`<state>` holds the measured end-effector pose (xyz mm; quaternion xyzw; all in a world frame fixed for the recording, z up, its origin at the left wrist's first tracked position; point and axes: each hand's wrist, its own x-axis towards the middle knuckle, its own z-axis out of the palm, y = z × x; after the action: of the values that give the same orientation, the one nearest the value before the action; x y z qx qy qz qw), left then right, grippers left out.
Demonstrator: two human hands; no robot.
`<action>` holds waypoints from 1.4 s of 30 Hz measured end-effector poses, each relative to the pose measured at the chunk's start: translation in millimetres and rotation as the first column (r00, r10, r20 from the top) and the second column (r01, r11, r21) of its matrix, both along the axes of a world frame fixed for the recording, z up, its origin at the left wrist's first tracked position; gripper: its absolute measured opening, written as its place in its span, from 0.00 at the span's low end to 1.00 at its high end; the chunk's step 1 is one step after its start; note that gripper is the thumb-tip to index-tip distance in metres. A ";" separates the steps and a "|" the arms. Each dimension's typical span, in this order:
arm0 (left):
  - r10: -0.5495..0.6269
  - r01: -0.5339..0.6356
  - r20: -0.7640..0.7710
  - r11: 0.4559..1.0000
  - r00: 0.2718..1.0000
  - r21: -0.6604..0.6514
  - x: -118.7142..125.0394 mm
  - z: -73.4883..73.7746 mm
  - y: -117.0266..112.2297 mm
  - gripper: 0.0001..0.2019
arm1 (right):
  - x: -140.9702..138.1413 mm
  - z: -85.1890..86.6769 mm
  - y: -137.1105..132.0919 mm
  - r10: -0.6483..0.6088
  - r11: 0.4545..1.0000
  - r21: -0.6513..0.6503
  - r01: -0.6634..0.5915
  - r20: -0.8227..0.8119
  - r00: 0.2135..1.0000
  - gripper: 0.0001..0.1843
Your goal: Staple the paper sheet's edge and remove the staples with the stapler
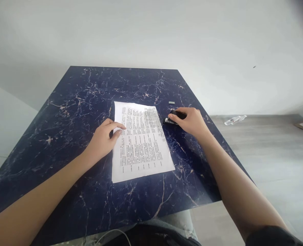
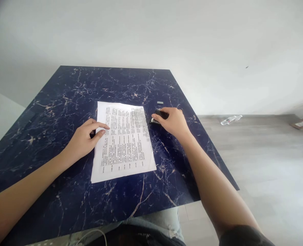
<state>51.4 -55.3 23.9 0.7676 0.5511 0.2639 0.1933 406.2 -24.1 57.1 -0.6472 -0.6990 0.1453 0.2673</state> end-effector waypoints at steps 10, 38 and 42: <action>0.076 -0.096 0.205 0.991 0.976 0.090 0.9 4.2 -1.4 0.11 | -7.4 9.0 -6.4 0.138 0.988 -0.060 -0.143 -0.077 0.987 0.20; 0.039 0.026 0.216 0.957 0.976 -0.289 5.4 6.7 -9.9 0.17 | -23.9 -4.7 -6.7 -0.081 0.996 -0.033 0.078 -0.084 0.993 0.31; 0.061 0.024 0.295 0.961 0.953 -0.275 5.6 5.4 -8.9 0.21 | -24.7 -4.6 -8.8 0.010 1.000 0.004 -0.010 -0.062 0.998 0.34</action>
<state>57.1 -64.2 29.3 0.6788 0.5538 0.3004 0.3773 381.5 -32.8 52.6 -0.6385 -0.6938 0.1653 0.2891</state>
